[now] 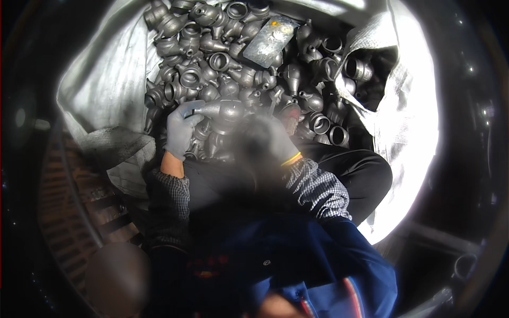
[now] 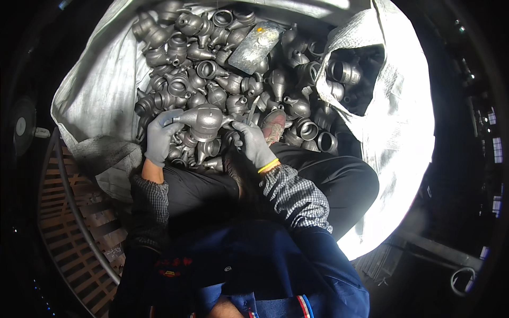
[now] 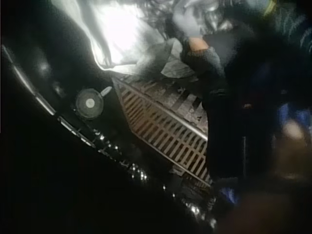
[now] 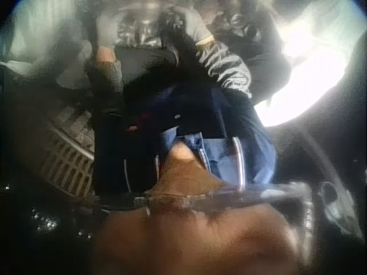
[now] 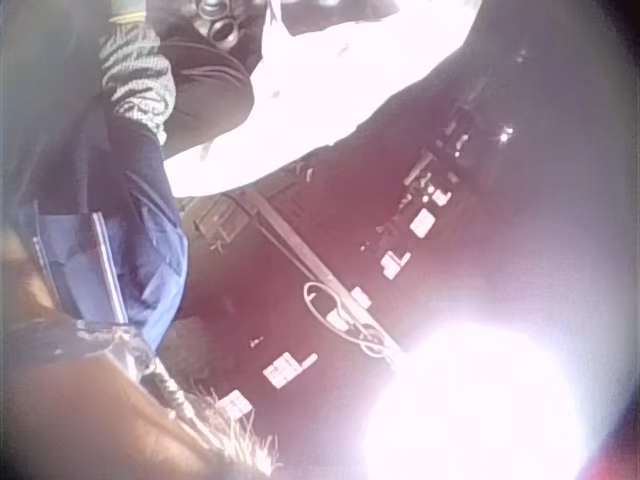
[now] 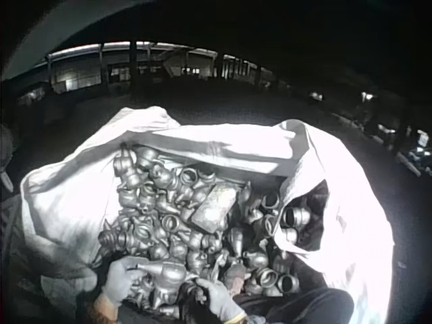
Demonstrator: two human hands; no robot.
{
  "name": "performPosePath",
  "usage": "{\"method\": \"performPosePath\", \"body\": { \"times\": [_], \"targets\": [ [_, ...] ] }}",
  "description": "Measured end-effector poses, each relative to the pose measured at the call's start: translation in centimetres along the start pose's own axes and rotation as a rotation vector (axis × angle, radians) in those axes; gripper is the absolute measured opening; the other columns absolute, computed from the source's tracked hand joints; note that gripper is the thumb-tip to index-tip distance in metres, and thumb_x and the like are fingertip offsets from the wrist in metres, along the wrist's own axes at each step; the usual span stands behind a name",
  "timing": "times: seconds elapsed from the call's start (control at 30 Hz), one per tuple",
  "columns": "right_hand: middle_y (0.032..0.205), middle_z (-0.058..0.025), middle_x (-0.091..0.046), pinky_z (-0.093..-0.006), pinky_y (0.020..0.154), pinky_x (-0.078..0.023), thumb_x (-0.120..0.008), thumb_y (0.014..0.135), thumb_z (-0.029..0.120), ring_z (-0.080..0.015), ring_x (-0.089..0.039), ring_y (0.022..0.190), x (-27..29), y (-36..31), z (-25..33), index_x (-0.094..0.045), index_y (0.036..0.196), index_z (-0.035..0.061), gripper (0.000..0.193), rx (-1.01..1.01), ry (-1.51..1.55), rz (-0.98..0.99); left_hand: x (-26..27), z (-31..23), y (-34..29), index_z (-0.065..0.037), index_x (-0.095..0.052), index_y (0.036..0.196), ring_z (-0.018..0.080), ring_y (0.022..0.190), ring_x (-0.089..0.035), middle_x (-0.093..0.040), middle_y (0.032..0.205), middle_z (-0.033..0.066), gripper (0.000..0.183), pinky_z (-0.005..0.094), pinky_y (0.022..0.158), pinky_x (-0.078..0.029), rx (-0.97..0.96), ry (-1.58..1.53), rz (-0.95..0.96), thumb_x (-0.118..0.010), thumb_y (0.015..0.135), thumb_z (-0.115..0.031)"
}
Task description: Inspecting and handling metal pipe fittings from a large collection bag.
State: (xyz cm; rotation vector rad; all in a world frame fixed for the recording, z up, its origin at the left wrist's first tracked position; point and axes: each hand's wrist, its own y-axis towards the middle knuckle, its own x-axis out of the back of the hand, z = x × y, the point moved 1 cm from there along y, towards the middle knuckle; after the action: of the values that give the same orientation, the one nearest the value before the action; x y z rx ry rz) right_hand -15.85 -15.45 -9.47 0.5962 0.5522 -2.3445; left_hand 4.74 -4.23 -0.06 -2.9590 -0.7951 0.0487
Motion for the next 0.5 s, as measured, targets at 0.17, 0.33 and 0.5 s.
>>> {"method": "performPosePath", "body": {
  "times": [0.17, 0.33, 0.5],
  "targets": [
    [0.057, 0.0029, -0.045, -0.0187, 0.041, -0.031, -0.054, 0.090, 0.012, -0.0044, -0.038, 0.044, 0.6, 0.2, -1.2, -0.061, 0.095, -0.0012, 0.016, -0.026, -0.017, 0.028, 0.9, 1.4, 0.5, 0.004, -0.060, 0.111, 0.0170, 0.094, -0.061, -0.063, 0.105, 0.0106, 0.037, 0.0264, 0.083, -0.051, 0.044, -0.119, -0.069, -0.055, 0.076, 0.015],
    [0.056, 0.0026, -0.045, -0.0188, 0.041, -0.031, -0.055, 0.089, 0.014, -0.0050, -0.038, 0.044, 0.1, 0.2, -0.6, -0.061, 0.092, 0.0002, 0.015, 0.193, -0.096, -0.031, 1.0, 1.6, 0.7, 0.004, -0.056, 0.116, 0.0221, 0.095, -0.063, -0.060, 0.109, 0.0143, 0.042, 0.0306, 0.083, -0.055, 0.060, -0.316, -0.061, -0.052, 0.076, 0.017],
    [0.056, 0.0020, -0.046, -0.0193, 0.042, -0.032, -0.057, 0.088, 0.015, -0.0051, -0.039, 0.045, -0.8, -1.0, 0.8, -0.060, 0.093, 0.0009, 0.015, 0.137, -0.124, 0.032, 1.4, 1.3, 0.9, 0.002, -0.057, 0.115, 0.0209, 0.093, -0.063, -0.058, 0.112, 0.0129, 0.042, 0.0295, 0.080, -0.055, 0.089, -0.385, -0.087, -0.054, 0.076, 0.017]
  ]
}}
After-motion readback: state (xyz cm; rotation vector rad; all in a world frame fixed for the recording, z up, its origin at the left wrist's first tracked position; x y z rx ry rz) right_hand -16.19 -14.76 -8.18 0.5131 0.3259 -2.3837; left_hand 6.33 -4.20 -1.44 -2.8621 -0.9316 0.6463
